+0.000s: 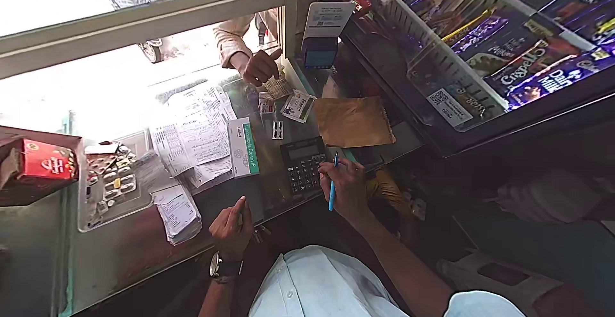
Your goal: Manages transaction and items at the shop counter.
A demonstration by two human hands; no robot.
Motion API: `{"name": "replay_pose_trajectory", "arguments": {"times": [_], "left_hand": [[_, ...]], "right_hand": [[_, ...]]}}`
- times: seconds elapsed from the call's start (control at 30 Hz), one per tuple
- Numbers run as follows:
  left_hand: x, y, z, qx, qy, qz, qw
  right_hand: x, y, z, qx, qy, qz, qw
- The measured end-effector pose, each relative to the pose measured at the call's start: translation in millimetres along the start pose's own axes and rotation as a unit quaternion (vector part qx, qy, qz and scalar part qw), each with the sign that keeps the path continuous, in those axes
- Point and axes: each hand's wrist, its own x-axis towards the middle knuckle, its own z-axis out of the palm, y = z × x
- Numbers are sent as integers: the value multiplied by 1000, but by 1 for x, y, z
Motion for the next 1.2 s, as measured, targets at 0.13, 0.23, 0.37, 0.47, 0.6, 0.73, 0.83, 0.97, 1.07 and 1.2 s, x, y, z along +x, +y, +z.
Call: {"name": "replay_pose_trajectory", "arguments": {"times": [0.13,0.23,0.37,0.47,0.6,0.73,0.83,0.97,1.07,1.2], "left_hand": [[0,-1,0,6,4,10,1000],[1,-3,1,12,1,9,1000],[-1,-3,-1,-1,4,3,1000],[-2,-2,-1,-1,20,-11,1000],[0,0,0,-2,24,-2,1000],[0,1,-1,0,18,-1,1000],[0,0,-2,-6,13,3,1000],[0,1,-2,-5,11,2,1000],[0,1,-2,-1,12,0,1000],[-1,1,-2,-1,12,2,1000]], "right_hand": [[58,-36,11,105,-55,-28,993],[108,-48,33,132,-131,-42,982],[116,-24,21,250,-9,-5,968],[86,-5,-19,367,173,47,913],[15,5,-16,309,110,32,944],[-37,-13,15,209,30,-40,977],[-44,-26,24,157,5,-84,984],[-34,-33,26,73,-35,-113,990],[-23,-33,19,44,-44,-102,993],[-23,-20,11,63,-34,-93,993]]}}
